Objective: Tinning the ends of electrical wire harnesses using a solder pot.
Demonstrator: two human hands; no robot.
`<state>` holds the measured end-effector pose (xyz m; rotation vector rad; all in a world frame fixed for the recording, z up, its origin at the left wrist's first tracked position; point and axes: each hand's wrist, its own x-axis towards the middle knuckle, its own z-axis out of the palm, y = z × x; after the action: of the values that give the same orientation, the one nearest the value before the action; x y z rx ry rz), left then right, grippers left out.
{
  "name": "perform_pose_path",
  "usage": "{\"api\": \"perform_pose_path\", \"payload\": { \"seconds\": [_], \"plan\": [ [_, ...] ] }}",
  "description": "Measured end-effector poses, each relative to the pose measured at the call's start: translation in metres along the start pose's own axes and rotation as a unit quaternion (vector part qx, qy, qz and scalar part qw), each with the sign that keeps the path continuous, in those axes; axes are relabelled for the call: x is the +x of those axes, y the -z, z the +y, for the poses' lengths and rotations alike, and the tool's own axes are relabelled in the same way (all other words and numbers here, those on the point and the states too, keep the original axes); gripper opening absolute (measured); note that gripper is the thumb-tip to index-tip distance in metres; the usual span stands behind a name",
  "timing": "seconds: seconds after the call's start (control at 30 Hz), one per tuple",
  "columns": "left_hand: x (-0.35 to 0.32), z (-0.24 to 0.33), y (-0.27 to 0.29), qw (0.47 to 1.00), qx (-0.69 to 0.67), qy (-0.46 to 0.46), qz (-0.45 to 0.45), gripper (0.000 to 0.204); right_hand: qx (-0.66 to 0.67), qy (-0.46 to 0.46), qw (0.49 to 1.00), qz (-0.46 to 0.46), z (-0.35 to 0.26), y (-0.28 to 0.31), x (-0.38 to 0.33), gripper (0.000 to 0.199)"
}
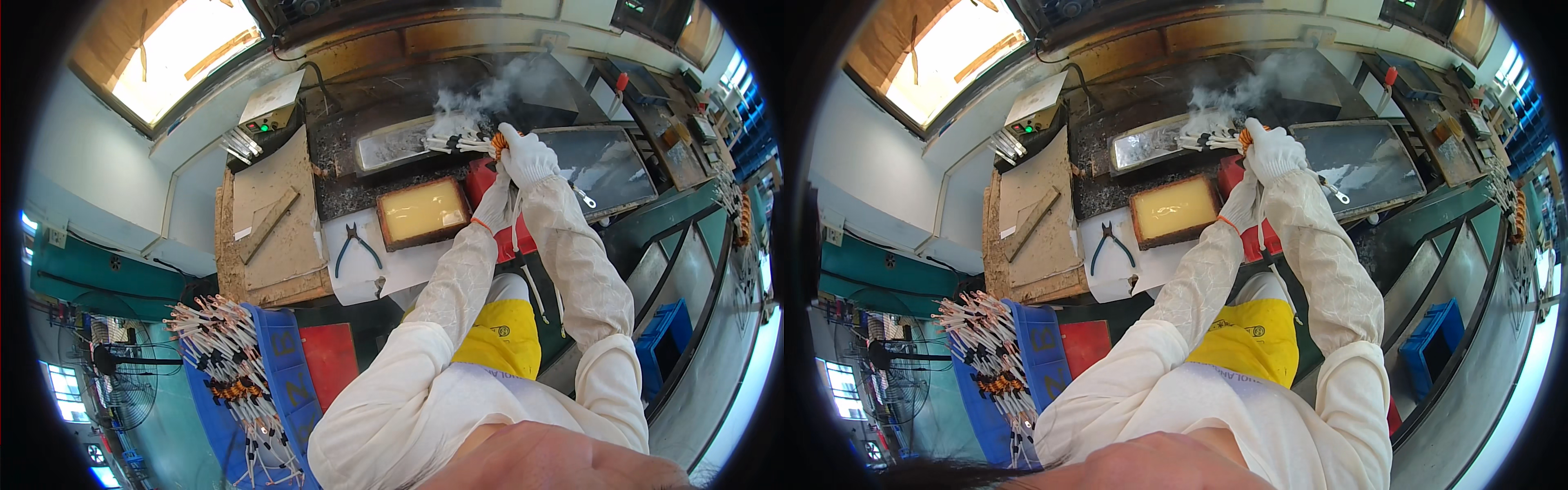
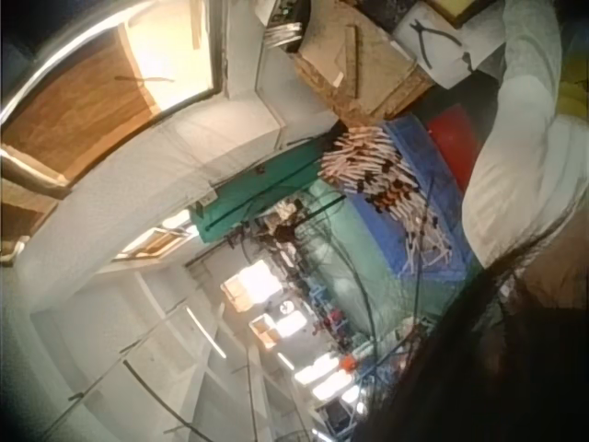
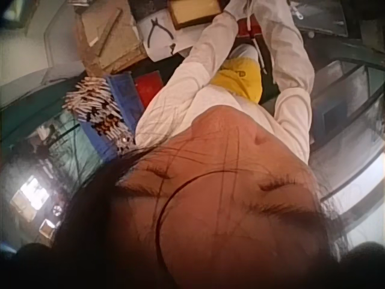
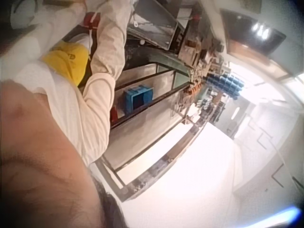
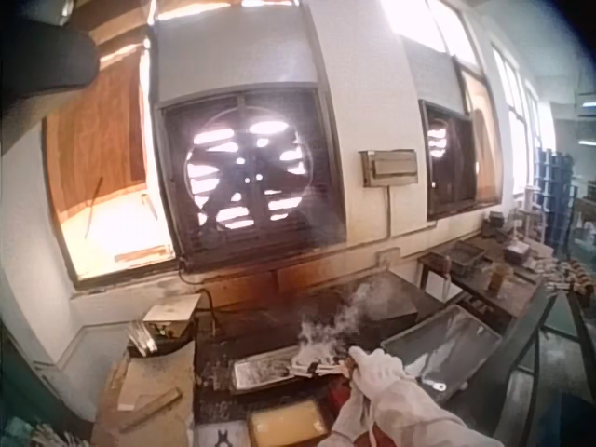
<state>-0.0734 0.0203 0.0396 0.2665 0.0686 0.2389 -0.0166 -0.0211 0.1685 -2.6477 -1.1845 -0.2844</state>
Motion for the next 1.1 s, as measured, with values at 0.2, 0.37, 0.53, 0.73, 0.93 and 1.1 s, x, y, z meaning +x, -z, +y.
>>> {"api": "perform_pose_path", "payload": {
  "seconds": [0.2, 0.37, 0.53, 0.73, 0.93, 1.1],
  "plan": [
    [0.006, 0.0, 0.006, 0.999, 0.018, 0.007, -0.037, 0.047, 0.005, 0.011, 1.0, 0.019, 0.008, -0.001, -0.003, 0.032],
    [0.007, 0.0, -0.001, 1.0, 0.004, 0.023, -0.015, 0.045, -0.019, 0.007, 0.999, 0.033, 0.014, 0.0, -0.006, 0.037],
    [0.001, -0.001, -0.009, 0.999, 0.007, 0.03, -0.022, 0.038, -0.011, -0.022, 1.0, -0.016, 0.017, 0.009, -0.011, 0.046],
    [0.0, -0.003, -0.014, 0.998, 0.05, 0.027, -0.031, 0.043, -0.004, -0.026, 1.0, -0.007, 0.023, 0.013, -0.018, 0.046],
    [0.003, -0.004, -0.01, 0.991, 0.125, 0.039, -0.03, 0.04, -0.005, -0.028, 1.0, 0.005, 0.03, 0.014, -0.025, 0.047],
    [0.005, -0.004, -0.007, 0.982, 0.166, 0.07, -0.057, 0.04, 0.007, -0.036, 0.999, 0.017, 0.036, 0.018, -0.036, 0.048]
  ]
}}
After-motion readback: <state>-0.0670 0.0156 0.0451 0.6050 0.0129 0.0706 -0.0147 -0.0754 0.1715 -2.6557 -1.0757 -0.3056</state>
